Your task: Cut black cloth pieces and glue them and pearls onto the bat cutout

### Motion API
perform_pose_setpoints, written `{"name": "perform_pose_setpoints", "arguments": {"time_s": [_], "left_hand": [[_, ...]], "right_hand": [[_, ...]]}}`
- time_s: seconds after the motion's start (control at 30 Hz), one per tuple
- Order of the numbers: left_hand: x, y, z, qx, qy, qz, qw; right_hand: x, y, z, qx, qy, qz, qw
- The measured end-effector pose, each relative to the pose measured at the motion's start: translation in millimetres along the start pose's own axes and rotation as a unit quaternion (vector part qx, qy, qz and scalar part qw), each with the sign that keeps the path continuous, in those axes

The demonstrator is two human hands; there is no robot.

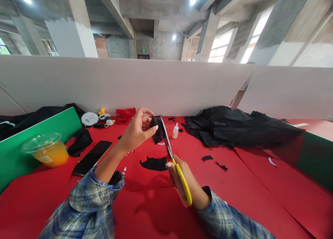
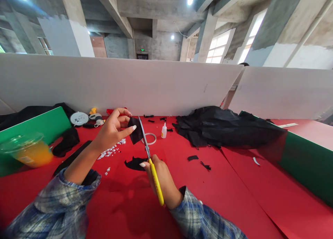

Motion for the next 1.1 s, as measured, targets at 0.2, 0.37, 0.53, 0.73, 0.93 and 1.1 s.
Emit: {"name": "perform_pose_setpoints", "arguments": {"time_s": [0.2, 0.37, 0.53, 0.73, 0.93, 1.1], "left_hand": [[1.2, -3.5, 2.5, 0.002, 0.000, 0.007, 1.000], [1.6, -4.3, 3.0, 0.006, 0.002, 0.011, 1.000], [1.5, -5.8, 3.0, 0.006, -0.002, 0.009, 1.000], [1.7, -7.3, 3.9, 0.006, -0.003, 0.005, 1.000], [-0.6, -8.4, 4.7, 0.011, 0.001, 0.000, 1.000], [-3.9, -19.7, 11.1, 0.028, -0.001, -0.028, 0.999]], "right_hand": [[-1.1, 0.5, -0.5, -0.018, 0.003, 0.012, 1.000], [-1.7, 0.9, -0.6, -0.022, 0.009, 0.019, 1.000], [-2.2, -0.2, -1.0, -0.035, 0.006, 0.026, 0.999], [-3.2, 0.1, -1.9, -0.043, 0.010, 0.052, 0.998], [-6.9, 3.8, -4.7, -0.058, 0.015, 0.070, 0.996], [0.7, 35.1, 7.6, -0.108, 0.069, -0.008, 0.992]]}}
Point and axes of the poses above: each hand's wrist, its own z-axis towards the middle knuckle, its own x-axis out of the back of the hand, y = z × x, the point moved 2 cm from there along z, towards the middle knuckle, and after that the axes turned 12 degrees about x, right-handed, at the moved point
